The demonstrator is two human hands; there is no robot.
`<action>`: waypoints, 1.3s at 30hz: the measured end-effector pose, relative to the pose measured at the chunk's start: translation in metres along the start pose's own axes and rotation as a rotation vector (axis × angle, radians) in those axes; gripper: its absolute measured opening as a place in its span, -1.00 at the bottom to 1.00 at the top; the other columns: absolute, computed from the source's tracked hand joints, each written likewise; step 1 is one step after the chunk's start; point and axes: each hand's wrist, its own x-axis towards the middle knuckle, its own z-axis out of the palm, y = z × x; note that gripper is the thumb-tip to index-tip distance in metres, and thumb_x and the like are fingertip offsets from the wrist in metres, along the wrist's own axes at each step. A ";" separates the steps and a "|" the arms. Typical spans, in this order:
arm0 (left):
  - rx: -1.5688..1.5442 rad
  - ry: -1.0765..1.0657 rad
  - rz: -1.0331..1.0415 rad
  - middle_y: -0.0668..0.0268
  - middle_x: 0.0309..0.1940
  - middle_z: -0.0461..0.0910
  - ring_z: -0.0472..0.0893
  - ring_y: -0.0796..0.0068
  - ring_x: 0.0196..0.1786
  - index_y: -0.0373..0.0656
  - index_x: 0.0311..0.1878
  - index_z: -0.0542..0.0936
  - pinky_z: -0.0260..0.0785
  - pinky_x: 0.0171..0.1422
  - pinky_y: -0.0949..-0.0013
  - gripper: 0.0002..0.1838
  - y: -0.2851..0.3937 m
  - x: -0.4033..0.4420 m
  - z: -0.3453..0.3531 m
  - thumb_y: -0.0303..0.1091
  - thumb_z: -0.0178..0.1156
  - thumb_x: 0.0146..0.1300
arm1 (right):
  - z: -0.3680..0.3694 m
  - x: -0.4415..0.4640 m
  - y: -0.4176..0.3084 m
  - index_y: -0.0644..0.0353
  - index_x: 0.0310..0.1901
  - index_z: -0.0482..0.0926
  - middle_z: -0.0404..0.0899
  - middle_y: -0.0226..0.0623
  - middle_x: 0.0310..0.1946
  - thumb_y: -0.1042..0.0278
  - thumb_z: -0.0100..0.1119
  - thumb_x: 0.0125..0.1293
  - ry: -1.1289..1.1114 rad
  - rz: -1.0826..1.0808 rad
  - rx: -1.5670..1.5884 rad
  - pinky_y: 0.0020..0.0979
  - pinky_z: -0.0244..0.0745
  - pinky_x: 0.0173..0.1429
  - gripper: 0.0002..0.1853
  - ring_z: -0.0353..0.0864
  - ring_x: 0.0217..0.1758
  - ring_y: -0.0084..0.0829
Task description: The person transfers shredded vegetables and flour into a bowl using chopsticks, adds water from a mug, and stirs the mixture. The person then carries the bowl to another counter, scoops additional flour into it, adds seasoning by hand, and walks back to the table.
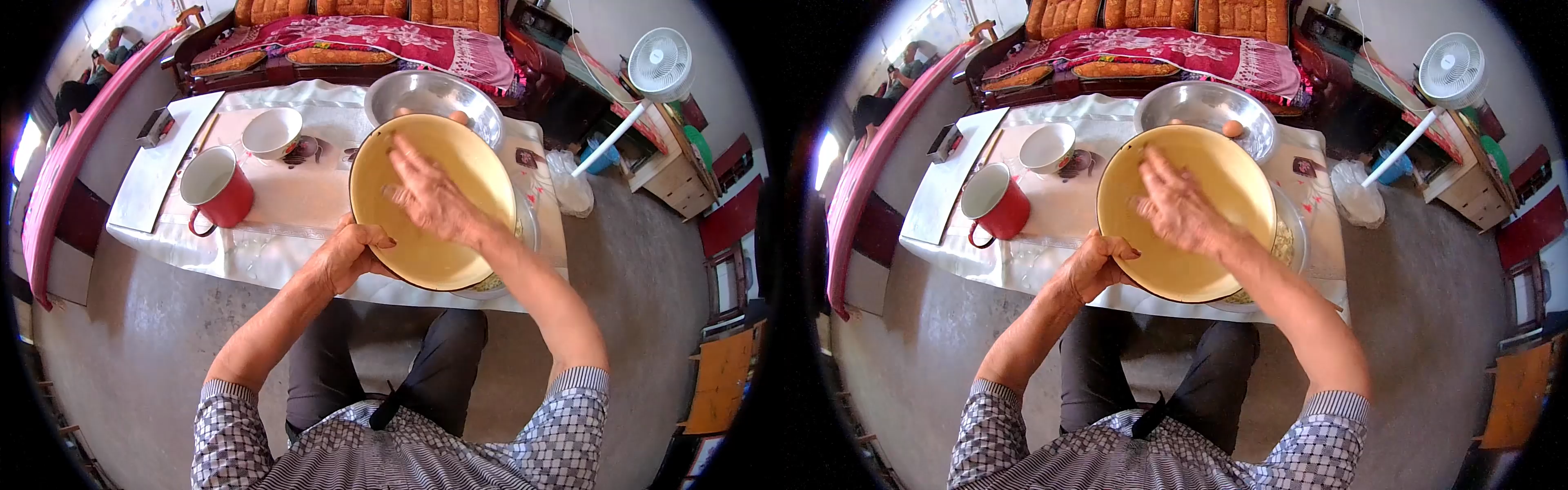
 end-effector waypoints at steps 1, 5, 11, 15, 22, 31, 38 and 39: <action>0.003 -0.011 0.025 0.02 -0.16 0.49 0.60 0.09 -0.22 -0.45 0.03 0.30 0.56 -0.19 0.04 -0.52 0.001 0.000 0.000 -0.56 0.02 -0.06 | 0.004 -0.001 -0.006 0.43 0.18 0.24 0.11 0.14 0.25 0.12 -0.08 0.29 0.018 -0.079 0.128 -0.10 0.07 0.32 -0.44 0.14 0.33 -0.09; -0.029 -0.049 0.038 -0.02 -0.14 0.47 0.60 0.04 -0.22 -0.47 0.06 0.25 0.57 -0.20 0.04 -0.48 0.002 0.003 -0.006 -0.56 0.03 -0.07 | -0.014 -0.005 -0.013 0.31 -0.15 0.51 0.54 -0.02 -0.22 0.29 0.01 0.19 -0.320 0.091 0.457 -0.34 0.44 -0.05 -0.71 0.56 -0.12 -0.21; -0.017 -0.059 0.063 -0.02 -0.14 0.47 0.61 0.05 -0.23 -0.47 0.04 0.27 0.57 -0.21 0.05 -0.49 0.004 0.001 -0.006 -0.55 0.04 -0.07 | -0.026 -0.020 0.041 0.37 -0.42 0.52 0.56 -0.04 -0.49 0.46 -0.07 0.10 -0.605 0.078 -0.117 -0.26 0.46 -0.22 -0.82 0.58 -0.35 -0.15; -0.010 -0.085 0.037 -0.01 -0.15 0.47 0.60 0.06 -0.21 -0.47 0.04 0.27 0.57 -0.20 0.06 -0.49 -0.003 0.002 -0.003 -0.55 0.04 -0.07 | -0.026 0.007 0.066 0.35 -0.39 0.53 0.55 -0.08 -0.49 0.49 -0.13 0.12 -0.083 0.442 0.059 -0.31 0.45 -0.24 -0.80 0.58 -0.38 -0.24; 0.007 -0.017 0.020 0.10 -0.17 0.47 0.58 0.16 -0.18 -0.34 0.08 0.26 0.53 -0.15 0.10 -0.46 0.002 -0.003 0.003 -0.59 0.03 -0.09 | -0.009 0.054 0.012 0.34 -0.38 0.51 0.56 0.02 -0.31 0.54 -0.14 0.03 0.014 0.121 0.198 -0.14 0.45 -0.14 -0.81 0.55 -0.25 0.00; 0.046 -0.025 0.017 0.03 -0.14 0.45 0.58 0.08 -0.19 -0.40 0.09 0.21 0.57 -0.22 0.09 -0.43 -0.002 -0.001 -0.003 -0.58 0.02 -0.09 | -0.003 0.032 0.012 0.26 -0.35 0.52 0.54 -0.05 -0.38 0.51 -0.09 0.02 0.097 -0.155 0.026 -0.20 0.46 -0.14 -0.81 0.55 -0.23 -0.07; 0.021 -0.031 0.025 0.12 -0.19 0.47 0.58 0.24 -0.24 -0.34 0.07 0.25 0.55 -0.19 0.18 -0.45 0.000 0.001 0.000 -0.59 0.04 -0.11 | -0.003 0.026 -0.008 0.29 -0.31 0.51 0.52 -0.04 -0.29 0.56 -0.16 0.07 0.064 -0.142 0.278 -0.19 0.42 -0.04 -0.78 0.51 -0.15 -0.07; 0.018 -0.006 0.007 0.17 -0.21 0.48 0.57 0.32 -0.25 -0.30 0.06 0.28 0.53 -0.18 0.21 -0.46 0.001 0.001 0.001 -0.59 0.05 -0.11 | -0.006 0.023 -0.012 0.29 -0.31 0.51 0.52 -0.04 -0.29 0.56 -0.16 0.06 0.035 -0.159 0.283 -0.19 0.42 -0.05 -0.78 0.51 -0.15 -0.06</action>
